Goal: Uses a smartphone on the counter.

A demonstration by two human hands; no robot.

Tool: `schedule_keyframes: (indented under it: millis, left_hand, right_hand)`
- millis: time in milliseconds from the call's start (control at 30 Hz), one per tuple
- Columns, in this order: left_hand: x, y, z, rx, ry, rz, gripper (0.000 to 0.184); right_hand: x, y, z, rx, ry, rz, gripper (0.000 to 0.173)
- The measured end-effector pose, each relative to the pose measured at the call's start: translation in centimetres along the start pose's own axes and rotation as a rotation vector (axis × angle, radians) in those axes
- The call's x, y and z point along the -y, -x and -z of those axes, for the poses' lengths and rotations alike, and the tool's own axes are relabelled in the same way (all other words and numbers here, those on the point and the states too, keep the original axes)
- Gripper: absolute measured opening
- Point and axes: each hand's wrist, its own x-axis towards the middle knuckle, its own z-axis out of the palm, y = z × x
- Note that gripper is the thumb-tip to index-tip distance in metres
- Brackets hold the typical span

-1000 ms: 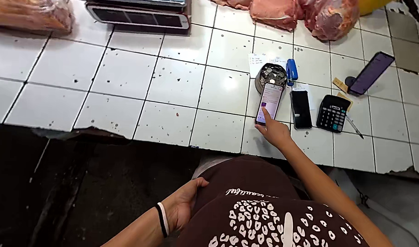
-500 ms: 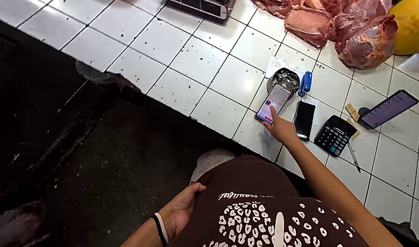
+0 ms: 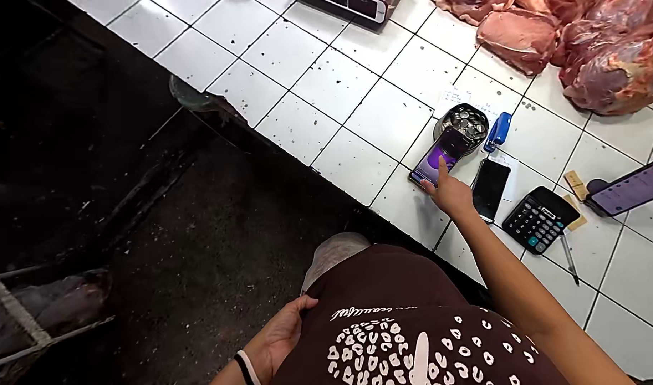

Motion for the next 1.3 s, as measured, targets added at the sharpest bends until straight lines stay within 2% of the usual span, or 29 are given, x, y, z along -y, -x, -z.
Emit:
schedule_keyframes:
  millis: [200,333,567,667,867,1033,1167,1300]
  left_hand:
    - [-3.3,0.6,-1.2,-0.035,-0.122,-0.010,0.021]
    - [-6.6,0.8,-1.9,-0.030,-0.200,0.013,0.019]
    - [-12.4,1.4,-3.7,-0.032,-0.407,0.036,0.019]
    - [-14.8,1.3,-4.4,-0.033,-0.467,0.030,0.018]
    - [-19.4,1.3,-6.5,-0.006,-0.644,0.033,0.020]
    - [-22.0,0.6,-9.0,0.011,-0.832,0.116,0.019]
    - [-22.9,0.3,-10.5,0.009,-0.972,0.144,0.018]
    - [-23.5,0.0,-11.3,0.041,-1.041,0.162,0.019]
  right_hand:
    - [-0.5,0.8,0.2,-0.025,-0.112,-0.039,0.080]
    - [-1.3,1.9,-0.3,-0.024,-0.201,-0.154,0.080]
    - [-1.1,4.6,-3.6,0.197,-0.201,-0.357,0.091]
    - [-0.4,4.7,-5.4,0.199,-0.255,-0.395,0.095]
    - [-1.2,4.1,-5.8,0.170,-0.388,-0.475,0.103]
    - [-0.6,4.7,-6.8,0.037,-0.535,-0.577,0.097]
    - [1.2,6.1,-9.5,-0.147,-0.557,-0.600,0.079]
    - [2.2,7.2,-10.3,-0.177,-0.560,-0.587,0.070]
